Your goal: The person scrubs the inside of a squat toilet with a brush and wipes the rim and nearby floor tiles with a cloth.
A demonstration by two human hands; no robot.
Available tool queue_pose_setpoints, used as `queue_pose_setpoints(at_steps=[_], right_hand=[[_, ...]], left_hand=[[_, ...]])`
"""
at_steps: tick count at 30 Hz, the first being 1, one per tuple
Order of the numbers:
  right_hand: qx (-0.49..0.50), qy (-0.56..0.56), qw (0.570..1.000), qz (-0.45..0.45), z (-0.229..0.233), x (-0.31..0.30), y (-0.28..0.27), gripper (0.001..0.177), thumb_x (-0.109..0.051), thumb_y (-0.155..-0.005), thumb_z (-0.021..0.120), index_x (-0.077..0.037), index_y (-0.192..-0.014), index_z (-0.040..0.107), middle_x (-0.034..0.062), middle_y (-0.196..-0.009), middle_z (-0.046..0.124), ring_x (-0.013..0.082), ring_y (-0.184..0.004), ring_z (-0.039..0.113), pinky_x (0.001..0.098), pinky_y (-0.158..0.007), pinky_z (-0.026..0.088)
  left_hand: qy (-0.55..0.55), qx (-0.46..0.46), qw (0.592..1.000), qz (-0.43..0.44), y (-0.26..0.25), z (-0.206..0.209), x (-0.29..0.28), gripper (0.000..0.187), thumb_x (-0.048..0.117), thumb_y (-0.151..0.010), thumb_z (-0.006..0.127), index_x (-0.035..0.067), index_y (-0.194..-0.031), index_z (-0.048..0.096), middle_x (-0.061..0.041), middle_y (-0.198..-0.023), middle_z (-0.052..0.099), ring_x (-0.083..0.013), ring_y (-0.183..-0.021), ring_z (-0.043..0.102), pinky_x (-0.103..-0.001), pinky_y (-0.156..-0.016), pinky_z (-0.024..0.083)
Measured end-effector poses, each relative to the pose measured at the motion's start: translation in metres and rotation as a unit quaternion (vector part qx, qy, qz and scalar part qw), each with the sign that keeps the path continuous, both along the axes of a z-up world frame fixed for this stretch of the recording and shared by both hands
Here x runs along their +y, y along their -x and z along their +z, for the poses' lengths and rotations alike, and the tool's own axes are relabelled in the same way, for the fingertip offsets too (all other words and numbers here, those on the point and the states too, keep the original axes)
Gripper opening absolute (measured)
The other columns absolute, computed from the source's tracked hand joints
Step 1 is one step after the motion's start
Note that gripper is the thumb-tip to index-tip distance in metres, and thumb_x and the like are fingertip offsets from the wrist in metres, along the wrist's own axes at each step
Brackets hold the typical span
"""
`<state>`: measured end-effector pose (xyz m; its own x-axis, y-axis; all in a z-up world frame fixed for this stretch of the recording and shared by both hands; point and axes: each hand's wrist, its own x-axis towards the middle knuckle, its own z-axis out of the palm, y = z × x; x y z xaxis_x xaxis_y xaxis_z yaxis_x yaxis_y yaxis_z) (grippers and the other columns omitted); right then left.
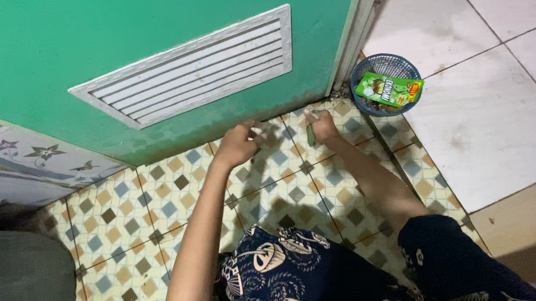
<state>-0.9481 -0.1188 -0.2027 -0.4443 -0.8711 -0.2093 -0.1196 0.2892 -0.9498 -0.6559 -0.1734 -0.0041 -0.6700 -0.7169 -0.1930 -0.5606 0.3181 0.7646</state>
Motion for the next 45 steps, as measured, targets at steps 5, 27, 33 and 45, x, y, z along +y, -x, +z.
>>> queue_pose_setpoints(at_steps=[5,27,33,45], right_hand=[[0.094,0.075,0.991,-0.056,0.012,0.0,-0.001,0.022,-0.03,-0.102,0.062,-0.008,-0.104,0.066,0.006,-0.088,0.069,0.0171,-0.081,0.066,0.036,-0.071,0.052],[0.135,0.051,0.962,-0.231,0.21,0.515,-0.105,0.013,-0.006,-0.092,0.074,-0.005,-0.105,0.069,-0.0018,-0.097,0.068,0.0073,-0.09,0.061,0.0254,-0.078,0.05],[0.134,-0.179,0.954,-0.198,0.281,0.624,-0.177,0.017,-0.003,-0.084,0.079,-0.006,-0.099,0.07,0.0016,-0.082,0.062,0.012,-0.072,0.052,0.0303,-0.062,0.042],[0.086,-0.244,0.954,-0.154,0.268,0.807,-0.239,0.023,0.009,-0.077,0.068,-0.005,-0.095,0.07,0.0014,-0.085,0.074,0.0092,-0.083,0.064,0.0292,-0.076,0.054]], left_hand=[[0.0,0.043,0.999,-0.011,-0.038,-0.013,0.003,0.044,0.031,-0.092,0.069,0.008,-0.129,0.064,-0.013,-0.098,0.079,-0.0229,-0.091,0.074,-0.037,-0.083,0.055],[-0.133,0.237,0.915,-0.298,0.085,0.036,0.22,0.041,0.023,-0.096,0.068,0.007,-0.134,0.062,-0.004,-0.104,0.07,-0.0123,-0.094,0.066,-0.03,-0.085,0.055],[-0.21,0.153,0.863,-0.434,0.113,-0.003,0.355,0.025,0.021,-0.1,0.066,0.009,-0.122,0.067,-0.003,-0.106,0.072,-0.0122,-0.098,0.067,-0.03,-0.086,0.054],[-0.114,0.144,0.691,-0.699,0.04,0.004,0.499,0.046,0.016,-0.089,0.066,0.013,-0.135,0.06,-0.015,-0.125,0.068,-0.0311,-0.11,0.066,-0.043,-0.093,0.053]])
